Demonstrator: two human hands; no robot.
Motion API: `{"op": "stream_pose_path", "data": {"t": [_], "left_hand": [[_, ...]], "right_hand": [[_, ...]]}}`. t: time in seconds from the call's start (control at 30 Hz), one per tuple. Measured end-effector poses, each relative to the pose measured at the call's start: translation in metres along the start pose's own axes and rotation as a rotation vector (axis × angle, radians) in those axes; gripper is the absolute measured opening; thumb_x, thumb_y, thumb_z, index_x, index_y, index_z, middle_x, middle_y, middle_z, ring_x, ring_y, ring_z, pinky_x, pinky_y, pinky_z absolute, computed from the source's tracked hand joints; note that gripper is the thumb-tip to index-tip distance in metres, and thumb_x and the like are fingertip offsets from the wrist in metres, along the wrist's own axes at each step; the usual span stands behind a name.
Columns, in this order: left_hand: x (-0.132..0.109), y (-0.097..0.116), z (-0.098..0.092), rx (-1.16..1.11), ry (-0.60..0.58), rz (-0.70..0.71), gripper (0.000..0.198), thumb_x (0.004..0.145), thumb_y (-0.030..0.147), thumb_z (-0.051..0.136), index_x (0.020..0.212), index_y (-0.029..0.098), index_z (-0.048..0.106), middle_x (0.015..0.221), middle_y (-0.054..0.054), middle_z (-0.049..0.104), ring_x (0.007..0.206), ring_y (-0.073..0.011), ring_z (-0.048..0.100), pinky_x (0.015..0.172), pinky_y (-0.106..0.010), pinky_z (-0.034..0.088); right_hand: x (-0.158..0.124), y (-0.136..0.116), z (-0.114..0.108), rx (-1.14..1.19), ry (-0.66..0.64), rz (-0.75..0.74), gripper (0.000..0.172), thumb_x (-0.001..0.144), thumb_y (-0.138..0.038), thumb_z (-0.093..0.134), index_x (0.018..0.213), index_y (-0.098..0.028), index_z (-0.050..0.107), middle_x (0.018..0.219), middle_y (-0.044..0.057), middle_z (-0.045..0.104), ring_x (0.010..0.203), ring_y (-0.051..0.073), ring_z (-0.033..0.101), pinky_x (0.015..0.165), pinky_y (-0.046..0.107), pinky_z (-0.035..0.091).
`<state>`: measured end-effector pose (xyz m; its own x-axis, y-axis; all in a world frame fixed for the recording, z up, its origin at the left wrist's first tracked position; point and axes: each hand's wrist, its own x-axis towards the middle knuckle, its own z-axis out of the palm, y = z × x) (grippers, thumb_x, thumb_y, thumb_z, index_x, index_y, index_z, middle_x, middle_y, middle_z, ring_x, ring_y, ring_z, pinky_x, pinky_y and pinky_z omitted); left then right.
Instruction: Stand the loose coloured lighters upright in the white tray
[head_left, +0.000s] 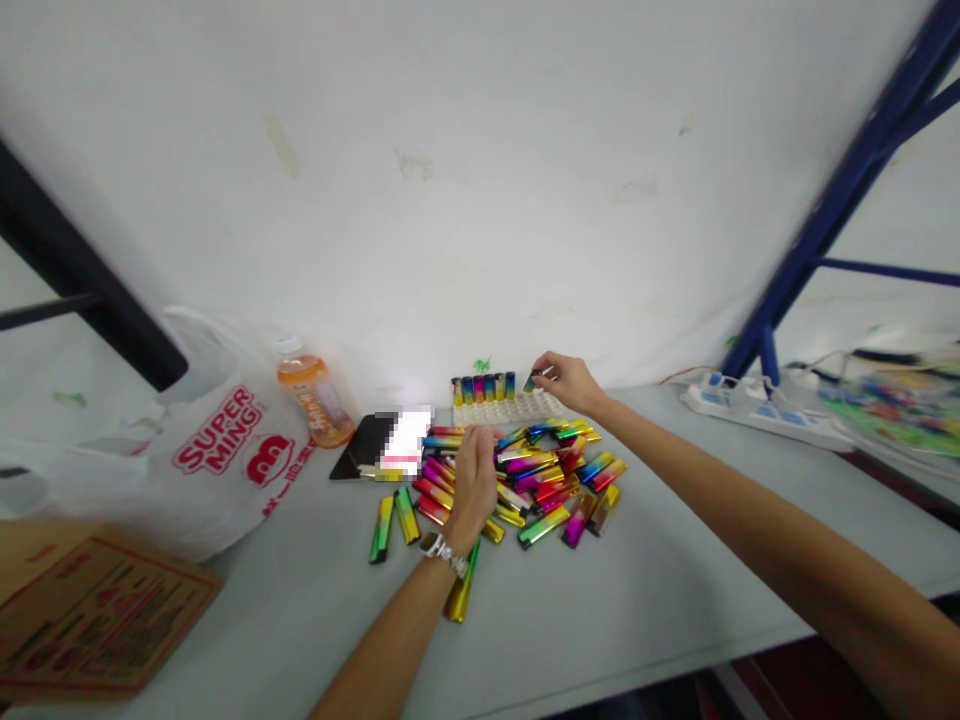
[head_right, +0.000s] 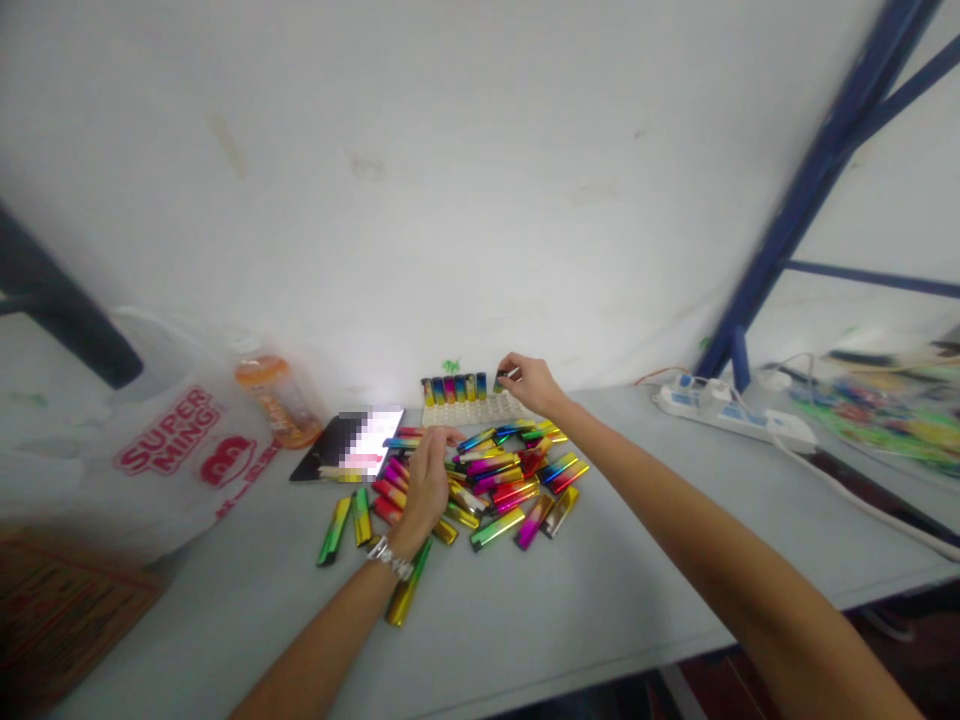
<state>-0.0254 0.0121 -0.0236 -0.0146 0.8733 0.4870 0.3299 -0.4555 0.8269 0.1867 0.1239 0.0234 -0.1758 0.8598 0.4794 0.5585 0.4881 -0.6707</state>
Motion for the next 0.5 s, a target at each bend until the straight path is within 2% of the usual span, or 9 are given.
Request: {"op": "stream_pose_path", "data": {"t": [0.13,0.27,0.4,0.5], "left_hand": [[0.000,-0.002,-0.001,-0.012,-0.004,-0.002,0.041,0.099,0.039,0.029,0.090,0.019,0.064,0.092,-0.005,0.063,0.091,-0.0182,0.057,0.088,-0.031,0.043],[0.001,-0.004,-0.002,-0.020,-0.015,0.000,0.041,0.099,0.038,0.030,0.088,0.019,0.064,0.091,-0.005,0.063,0.091,-0.0179,0.057,0.087,-0.030,0.042],[0.000,-0.003,-0.001,-0.020,-0.019,0.009,0.042,0.100,0.038,0.029,0.087,0.018,0.064,0.091,-0.005,0.062,0.092,-0.0178,0.057,0.088,-0.030,0.042],[0.000,-0.002,-0.001,-0.011,-0.024,0.009,0.043,0.100,0.038,0.029,0.086,0.019,0.064,0.090,-0.005,0.062,0.091,-0.0178,0.057,0.088,-0.030,0.042]], "right_hand": [[0.016,0.010,0.016,-0.149,-0.040,-0.028,0.011,0.078,-0.014,0.063,0.089,-0.016,0.065,0.083,0.003,0.070,0.069,0.014,0.065,0.066,0.025,0.048],[0.023,0.019,0.027,-0.202,-0.099,-0.063,0.014,0.077,-0.010,0.062,0.090,-0.015,0.067,0.083,0.004,0.071,0.070,0.014,0.065,0.069,0.025,0.047],[0.026,0.027,0.030,-0.222,-0.122,-0.063,0.017,0.078,-0.008,0.061,0.091,-0.015,0.070,0.082,0.003,0.071,0.070,0.014,0.064,0.072,0.025,0.047],[0.025,0.031,0.029,-0.281,-0.084,-0.084,0.017,0.079,-0.010,0.063,0.092,-0.014,0.073,0.089,0.006,0.069,0.070,0.014,0.063,0.077,0.027,0.047]]}}
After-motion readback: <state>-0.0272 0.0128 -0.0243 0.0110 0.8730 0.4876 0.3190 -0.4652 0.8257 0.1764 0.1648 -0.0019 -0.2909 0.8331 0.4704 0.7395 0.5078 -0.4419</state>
